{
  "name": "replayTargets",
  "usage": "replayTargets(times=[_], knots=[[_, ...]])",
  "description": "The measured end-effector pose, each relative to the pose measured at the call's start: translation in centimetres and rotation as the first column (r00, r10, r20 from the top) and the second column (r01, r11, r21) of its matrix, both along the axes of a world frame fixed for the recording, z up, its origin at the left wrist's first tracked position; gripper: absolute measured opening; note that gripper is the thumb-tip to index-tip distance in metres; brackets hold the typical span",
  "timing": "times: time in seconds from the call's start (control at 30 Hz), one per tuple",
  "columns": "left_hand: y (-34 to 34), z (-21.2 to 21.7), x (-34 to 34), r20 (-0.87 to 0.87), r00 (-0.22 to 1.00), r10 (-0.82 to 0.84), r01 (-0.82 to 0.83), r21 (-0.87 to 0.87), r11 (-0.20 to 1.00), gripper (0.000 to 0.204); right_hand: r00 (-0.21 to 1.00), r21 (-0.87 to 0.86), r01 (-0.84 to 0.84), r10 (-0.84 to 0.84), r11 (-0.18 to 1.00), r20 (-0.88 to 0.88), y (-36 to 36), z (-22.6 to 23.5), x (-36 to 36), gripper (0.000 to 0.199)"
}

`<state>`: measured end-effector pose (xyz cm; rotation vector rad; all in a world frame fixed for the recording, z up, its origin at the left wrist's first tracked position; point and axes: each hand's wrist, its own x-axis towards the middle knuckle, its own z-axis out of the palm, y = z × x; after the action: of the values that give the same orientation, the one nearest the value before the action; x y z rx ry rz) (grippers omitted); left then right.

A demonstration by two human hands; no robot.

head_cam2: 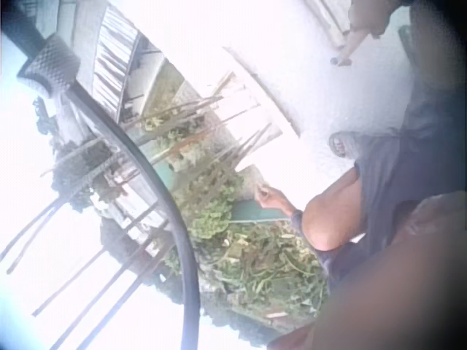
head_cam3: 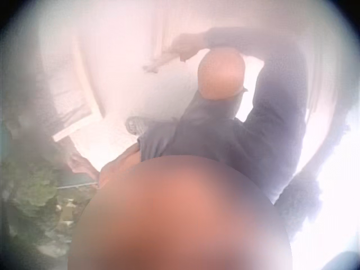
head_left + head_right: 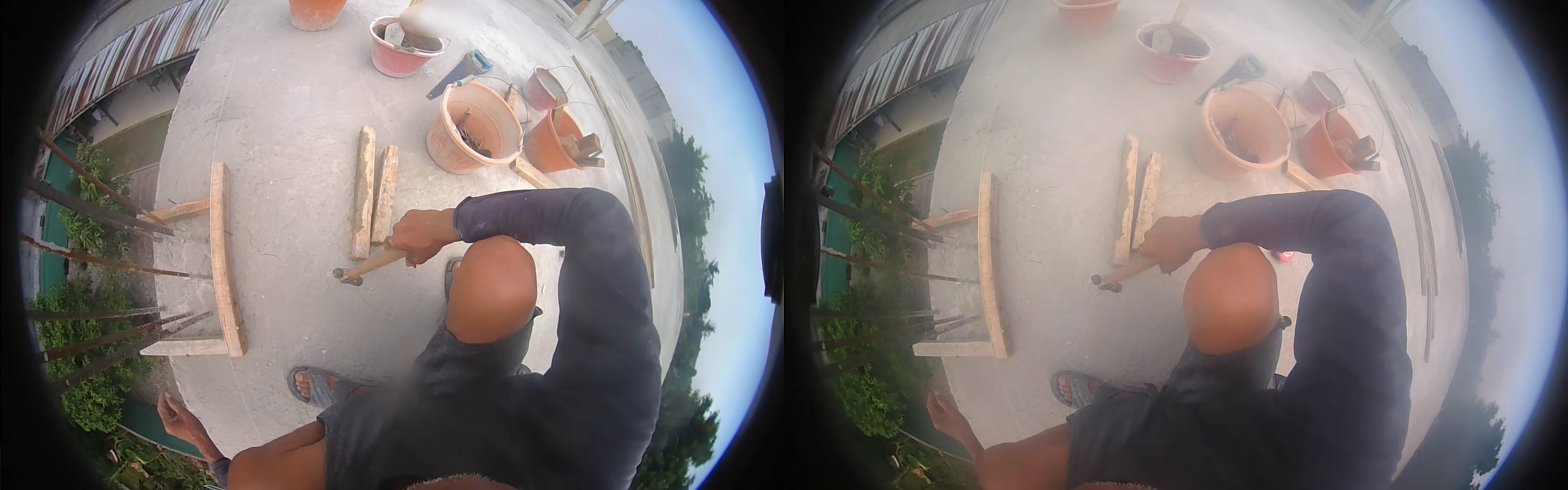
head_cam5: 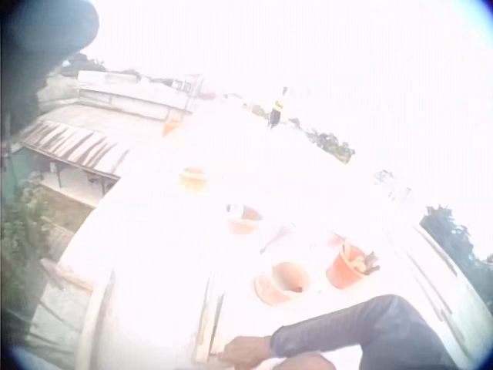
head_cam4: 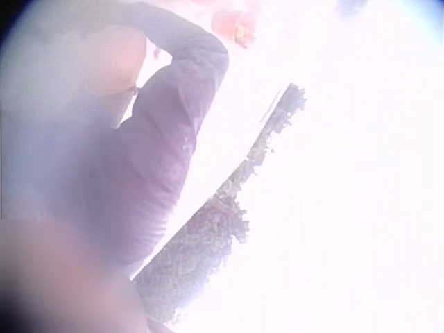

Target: The person assembles a wooden frame by positioning planks on a concrete surface and securing them with nails using a hammer. They repeatedly retrieve nails from a bucket and hammer them into the wood to join the pieces.

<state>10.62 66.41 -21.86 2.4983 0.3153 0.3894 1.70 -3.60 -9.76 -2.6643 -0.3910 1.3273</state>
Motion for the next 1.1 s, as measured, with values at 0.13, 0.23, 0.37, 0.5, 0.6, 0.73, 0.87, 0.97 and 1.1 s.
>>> replayTargets(times=[0.13,0.23,0.37,0.5,0.6,0.73,0.87,0.97,1.1], knots=[[-5.4,4.8,-3.9,0.016,0.995,-0.1,0.097,0.134,0.986,0.031,0.985,0.169,0.167,-0.172,0.971,0.021,-4.7,-6.8,-4.4,0.045],[-11.6,9.9,-4.5,0.086,0.968,-0.235,0.229,0.075,0.971,0.021,0.941,0.332,0.286,-0.329,0.899,0.081,-6.3,-11.7,-9.1,0.047],[-20.7,13.9,1.0,0.086,0.884,-0.459,0.446,0.135,0.885,0.021,0.738,0.508,0.408,-0.602,0.759,0.307,-8.3,-14.3,-13.6,0.047],[-31.0,17.0,8.3,0.067,0.555,-0.829,0.695,0.511,0.507,0.019,0.319,0.645,0.501,-0.816,0.577,0.482,-13.8,-12.8,-19.3,0.046],[-41.2,19.5,10.7,0.005,0.396,-0.918,0.802,0.485,0.348,0.011,-0.066,0.704,0.592,-0.848,0.391,0.526,-22.0,-12.2,-24.0,0.039],[-58.3,21.8,10.6,-0.015,0.233,-0.972,0.89,0.406,0.207,0.008,-0.413,0.702,0.7,-0.726,0.132,0.549,-36.0,-15.1,-26.0,0.037],[-78.8,22.3,8.4,0.034,0.13,-0.991,0.951,0.277,0.134,0.012,-0.34,0.578,0.769,-0.591,0.273,0.732,-46.7,-19.5,-23.5,0.037],[-94.1,21.5,6.4,0.014,0.088,-0.996,0.993,0.074,0.089,0.023,-0.459,0.685,0.702,-0.61,0.197,0.646,-49.4,-22.5,-18.6,0.041],[-111.2,18.7,3.8,-0.095,-0.103,-0.99,0.994,0.038,-0.107,0.033,-0.505,0.717,0.65,-0.561,0.252,0.656,-48.8,-25.5,-14.5,0.044]])
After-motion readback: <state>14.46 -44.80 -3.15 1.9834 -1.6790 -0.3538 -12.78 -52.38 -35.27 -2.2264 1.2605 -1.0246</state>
